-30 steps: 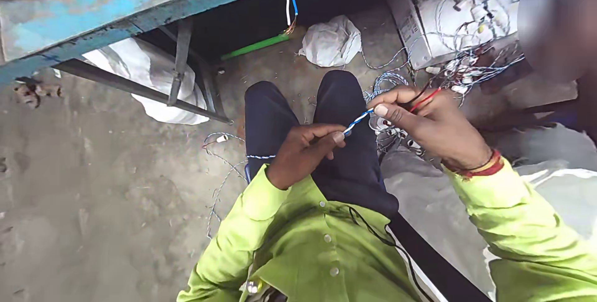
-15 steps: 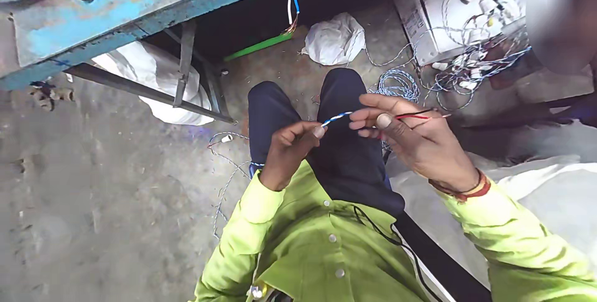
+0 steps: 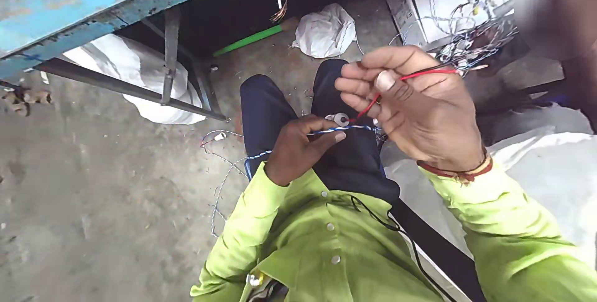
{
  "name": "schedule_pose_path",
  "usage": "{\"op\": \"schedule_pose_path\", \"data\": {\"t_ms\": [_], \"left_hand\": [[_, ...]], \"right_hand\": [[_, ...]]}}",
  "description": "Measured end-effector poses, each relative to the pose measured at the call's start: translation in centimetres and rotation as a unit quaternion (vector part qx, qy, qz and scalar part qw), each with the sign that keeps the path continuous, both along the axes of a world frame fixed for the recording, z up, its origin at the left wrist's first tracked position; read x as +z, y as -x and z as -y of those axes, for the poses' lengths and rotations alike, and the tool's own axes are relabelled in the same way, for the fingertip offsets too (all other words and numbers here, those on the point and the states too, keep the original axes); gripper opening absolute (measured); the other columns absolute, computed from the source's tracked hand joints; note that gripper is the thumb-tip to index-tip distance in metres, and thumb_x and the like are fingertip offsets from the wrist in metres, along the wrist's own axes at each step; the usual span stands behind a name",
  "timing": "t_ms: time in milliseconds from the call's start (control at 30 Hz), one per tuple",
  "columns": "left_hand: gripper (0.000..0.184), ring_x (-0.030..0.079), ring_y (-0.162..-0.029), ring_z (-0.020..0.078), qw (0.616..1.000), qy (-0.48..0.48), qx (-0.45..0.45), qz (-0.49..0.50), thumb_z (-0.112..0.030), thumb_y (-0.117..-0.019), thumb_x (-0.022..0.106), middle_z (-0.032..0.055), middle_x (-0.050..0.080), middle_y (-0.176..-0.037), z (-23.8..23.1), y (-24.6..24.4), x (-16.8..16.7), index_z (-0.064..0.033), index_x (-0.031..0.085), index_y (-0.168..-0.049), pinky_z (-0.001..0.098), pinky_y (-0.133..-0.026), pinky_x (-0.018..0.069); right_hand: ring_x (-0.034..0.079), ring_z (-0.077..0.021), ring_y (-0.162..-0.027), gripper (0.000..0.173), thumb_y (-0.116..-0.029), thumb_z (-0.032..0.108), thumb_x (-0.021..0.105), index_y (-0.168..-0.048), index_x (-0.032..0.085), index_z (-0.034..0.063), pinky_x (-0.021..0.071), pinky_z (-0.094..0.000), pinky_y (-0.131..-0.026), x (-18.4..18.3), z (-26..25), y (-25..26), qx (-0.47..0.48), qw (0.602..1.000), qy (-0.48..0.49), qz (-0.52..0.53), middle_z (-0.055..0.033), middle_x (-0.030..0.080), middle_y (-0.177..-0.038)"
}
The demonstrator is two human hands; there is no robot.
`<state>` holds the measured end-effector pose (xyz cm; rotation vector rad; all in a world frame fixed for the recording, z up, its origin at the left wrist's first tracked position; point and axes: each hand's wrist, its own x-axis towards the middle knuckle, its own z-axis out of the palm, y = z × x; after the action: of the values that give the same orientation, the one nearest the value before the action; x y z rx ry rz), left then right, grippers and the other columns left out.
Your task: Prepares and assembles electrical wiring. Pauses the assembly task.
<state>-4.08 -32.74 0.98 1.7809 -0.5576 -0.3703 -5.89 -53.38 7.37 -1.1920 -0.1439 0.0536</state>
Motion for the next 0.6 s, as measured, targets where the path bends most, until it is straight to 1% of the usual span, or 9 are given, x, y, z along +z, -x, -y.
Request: {"op": "schedule_pose_path", "data": {"t_ms": [67,133,233,333,433,500,533,567,600], "left_hand": [[0.011,0.067,-0.085,0.0076,1.000,0.004,0.005,0.026,-0.015,-0.0931,0.075,0.0004,0.070,-0.093,0.0,0.1,0.0,-0.0092,0.079,-0.101,0.0239,-0.074,0.0593],[0.013,0.067,-0.082,0.0059,0.995,0.004,0.046,0.084,-0.016,-0.0914,0.078,0.0004,0.070,-0.092,0.3,0.3,-0.2,-0.0089,0.079,-0.102,0.0216,-0.070,0.0589],[0.021,0.062,-0.073,0.0039,0.985,-0.004,0.093,0.146,-0.015,-0.0896,0.079,0.0010,0.067,-0.087,0.8,0.6,-0.5,-0.0056,0.077,-0.108,0.0187,-0.064,0.0542],[0.026,0.065,-0.076,0.0062,0.983,-0.023,0.080,0.164,-0.017,-0.0932,0.076,0.0048,0.070,-0.089,1.0,0.6,-0.9,-0.0019,0.076,-0.115,0.0209,-0.069,0.0570],[0.020,0.064,-0.079,0.0065,0.987,-0.017,0.057,0.149,-0.017,-0.0971,0.071,0.0037,0.068,-0.088,1.4,0.3,-1.2,-0.0035,0.077,-0.110,0.0220,-0.072,0.0556],[0.018,0.064,-0.080,0.0062,0.989,-0.011,0.054,0.139,-0.017,-0.0980,0.069,0.0028,0.067,-0.089,1.6,0.0,-1.4,-0.0041,0.078,-0.107,0.0214,-0.072,0.0554],[0.018,0.064,-0.082,0.0059,0.990,-0.011,0.057,0.131,-0.017,-0.0986,0.069,0.0028,0.068,-0.092,1.6,-0.1,-1.5,-0.0042,0.078,-0.108,0.0212,-0.073,0.0557],[0.018,0.065,-0.082,0.0058,0.991,-0.008,0.062,0.122,-0.016,-0.0990,0.068,0.0032,0.069,-0.095,1.6,-0.1,-1.5,-0.0039,0.078,-0.108,0.0215,-0.074,0.0561],[0.017,0.065,-0.082,0.0049,0.992,-0.003,0.066,0.112,-0.015,-0.0999,0.066,0.0031,0.070,-0.099,1.4,-0.2,-1.6,-0.0039,0.077,-0.107,0.0211,-0.073,0.0567]], "right_hand": [[0.069,-0.0275,-0.115,0.025,-0.1076,0.003,0.042,-0.126,0.058,-0.0018,0.0590,-0.0428,-0.100,-0.8,0.2,-0.9,-0.010,1.000,-0.005,0.005,-0.0165,0.068,-0.126],[0.069,-0.0268,-0.116,0.027,-0.1081,0.005,0.040,-0.127,0.057,-0.0024,0.0581,-0.0428,-0.101,-1.7,0.2,-1.1,0.009,1.000,-0.006,-0.016,-0.0167,0.069,-0.125],[0.071,-0.0226,-0.111,0.028,-0.1080,0.006,0.041,-0.127,0.062,0.0002,0.0597,-0.0366,-0.096,-2.2,-0.5,-0.3,0.026,0.999,0.011,-0.028,-0.0141,0.071,-0.123],[0.071,-0.0221,-0.112,0.028,-0.1080,0.005,0.040,-0.126,0.061,-0.0008,0.0596,-0.0356,-0.097,-2.1,-0.7,0.0,0.018,1.000,0.008,-0.018,-0.0143,0.070,-0.124],[0.070,-0.0219,-0.114,0.030,-0.1083,0.005,0.038,-0.127,0.060,-0.0024,0.0581,-0.0358,-0.099,-2.0,-0.8,0.0,0.018,1.000,0.018,0.000,-0.0143,0.069,-0.125],[0.070,-0.0203,-0.111,0.030,-0.1082,0.005,0.039,-0.127,0.061,-0.0039,0.0598,-0.0342,-0.095,-1.9,-0.8,0.1,0.007,0.996,0.078,0.032,-0.0139,0.069,-0.125],[0.071,-0.0176,-0.107,0.030,-0.1074,0.005,0.040,-0.126,0.062,-0.0047,0.0611,-0.0312,-0.090,-1.8,-0.7,0.3,-0.012,0.988,0.139,0.063,-0.0129,0.069,-0.125],[0.069,-0.0120,-0.101,0.028,-0.1062,0.006,0.045,-0.124,0.065,-0.0037,0.0595,-0.0246,-0.082,-1.7,-0.7,0.6,-0.044,0.969,0.223,0.100,-0.0103,0.068,-0.123],[0.066,-0.0103,-0.106,0.029,-0.1055,0.010,0.050,-0.126,0.067,-0.0012,0.0581,-0.0229,-0.085,-1.8,-0.5,0.7,-0.066,0.935,0.318,0.139,-0.0101,0.065,-0.129]]}}
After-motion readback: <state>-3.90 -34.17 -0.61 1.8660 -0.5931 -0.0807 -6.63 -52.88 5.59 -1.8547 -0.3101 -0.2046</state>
